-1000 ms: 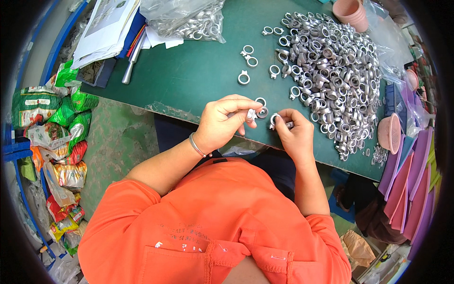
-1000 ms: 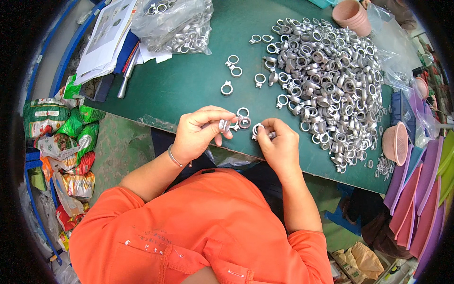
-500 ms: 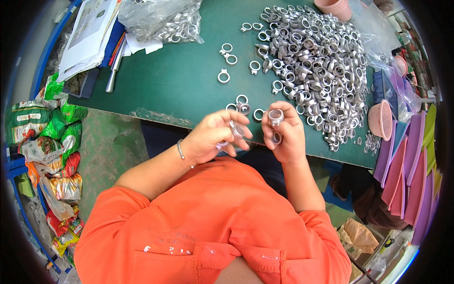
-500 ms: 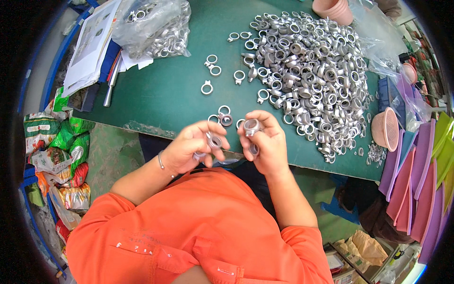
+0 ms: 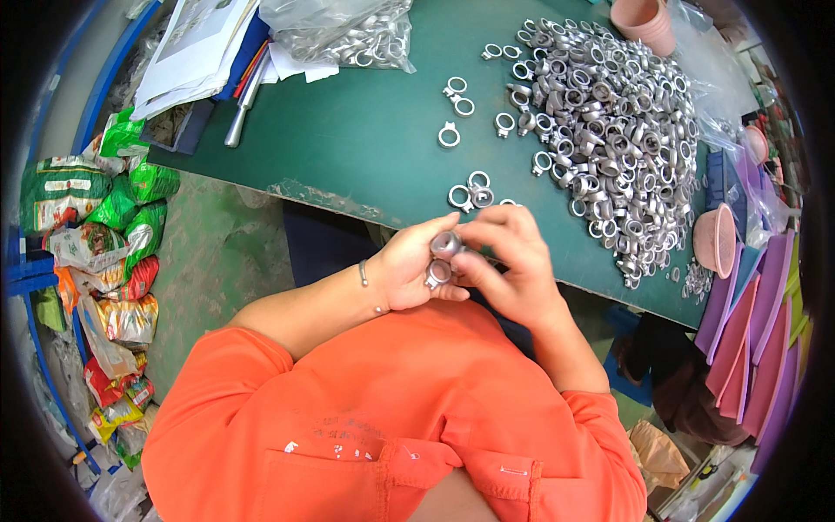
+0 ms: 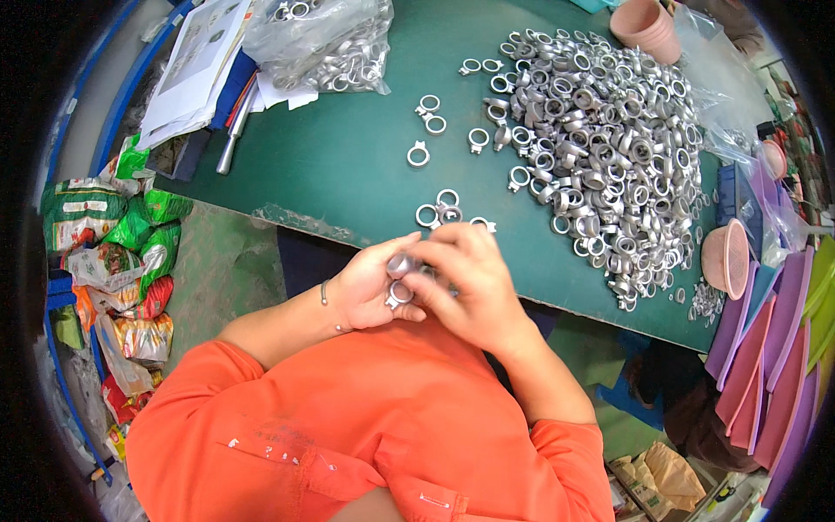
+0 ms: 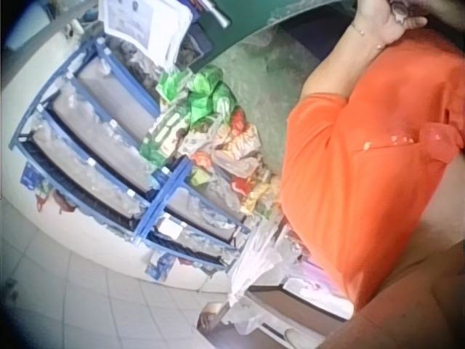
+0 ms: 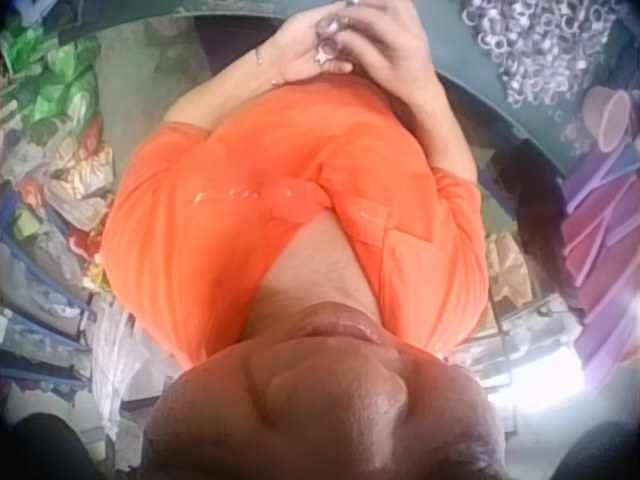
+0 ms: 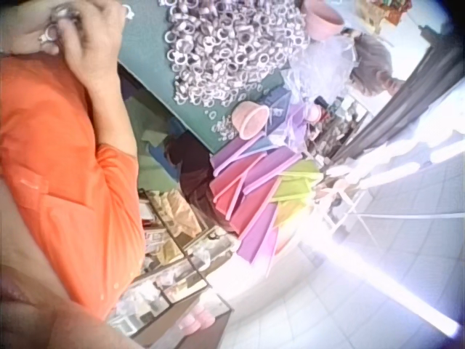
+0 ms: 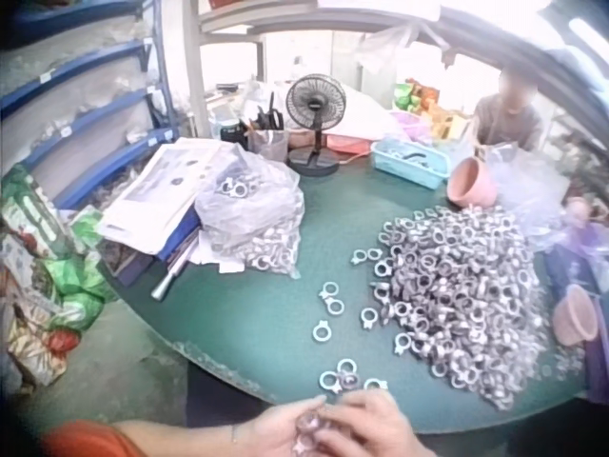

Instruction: The person picks up small metal rings from a pile, rotates them by hand, and places them into a plastic bag or a separate pile.

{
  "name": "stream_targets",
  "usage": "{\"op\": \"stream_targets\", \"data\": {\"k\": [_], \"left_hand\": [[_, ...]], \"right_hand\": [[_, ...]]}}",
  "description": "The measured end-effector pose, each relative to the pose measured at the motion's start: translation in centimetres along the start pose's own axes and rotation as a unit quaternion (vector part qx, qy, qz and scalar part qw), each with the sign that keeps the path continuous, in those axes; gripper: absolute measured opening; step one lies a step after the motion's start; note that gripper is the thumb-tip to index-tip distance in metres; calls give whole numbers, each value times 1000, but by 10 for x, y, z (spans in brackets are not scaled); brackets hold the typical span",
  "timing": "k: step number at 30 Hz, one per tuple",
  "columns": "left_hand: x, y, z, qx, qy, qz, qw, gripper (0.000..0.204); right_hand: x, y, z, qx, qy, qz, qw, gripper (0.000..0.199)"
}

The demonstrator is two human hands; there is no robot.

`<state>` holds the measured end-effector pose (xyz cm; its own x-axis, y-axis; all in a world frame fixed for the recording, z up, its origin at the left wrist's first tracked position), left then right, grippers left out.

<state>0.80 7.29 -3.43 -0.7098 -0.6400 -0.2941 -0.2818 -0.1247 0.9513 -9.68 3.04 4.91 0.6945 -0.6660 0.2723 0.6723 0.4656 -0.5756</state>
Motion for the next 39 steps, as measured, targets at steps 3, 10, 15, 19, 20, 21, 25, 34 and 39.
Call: {"op": "stream_targets", "data": {"k": [3,10,15,19,20,21,25,34,39], "left_hand": [[4,1,0,63,38,-59,996,36],[-2,15,-6,84,17,-50,995,30],[-8,20,-20,163,111,-65,978,11],[-14,26,-27,315,194,-83,926,8],[-16,31,-29,370,224,-82,898,7],[-18,35,-31,424,254,-82,865,7],[-22,53,-38,611,329,-96,714,13],[-20,58,-37,658,373,-108,645,18],[-20,56,-38,663,344,-121,653,16]], "right_hand": [[4,10,8,-13,-11,24,1000,20],[-14,9,-27,525,90,-28,846,14],[-21,11,-38,663,117,-36,739,13],[-20,12,-41,697,130,-50,704,14],[-21,12,-41,699,135,-57,700,14],[-21,12,-41,705,135,-62,693,14],[-21,15,-44,725,130,-60,674,15],[-26,25,-47,753,150,-40,639,14],[-28,27,-45,742,161,-31,650,14]]}}
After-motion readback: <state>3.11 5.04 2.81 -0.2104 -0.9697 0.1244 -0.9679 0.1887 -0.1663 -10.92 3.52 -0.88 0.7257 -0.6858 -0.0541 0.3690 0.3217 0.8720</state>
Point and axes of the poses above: each hand's wrist, its own x-axis towards the middle knuckle, its own y-axis out of the palm, z = x × y, the point moved 5 cm from there along x, towards the middle knuckle, and after that the axes turned 9 degrees about z, right-handed, at the moved point
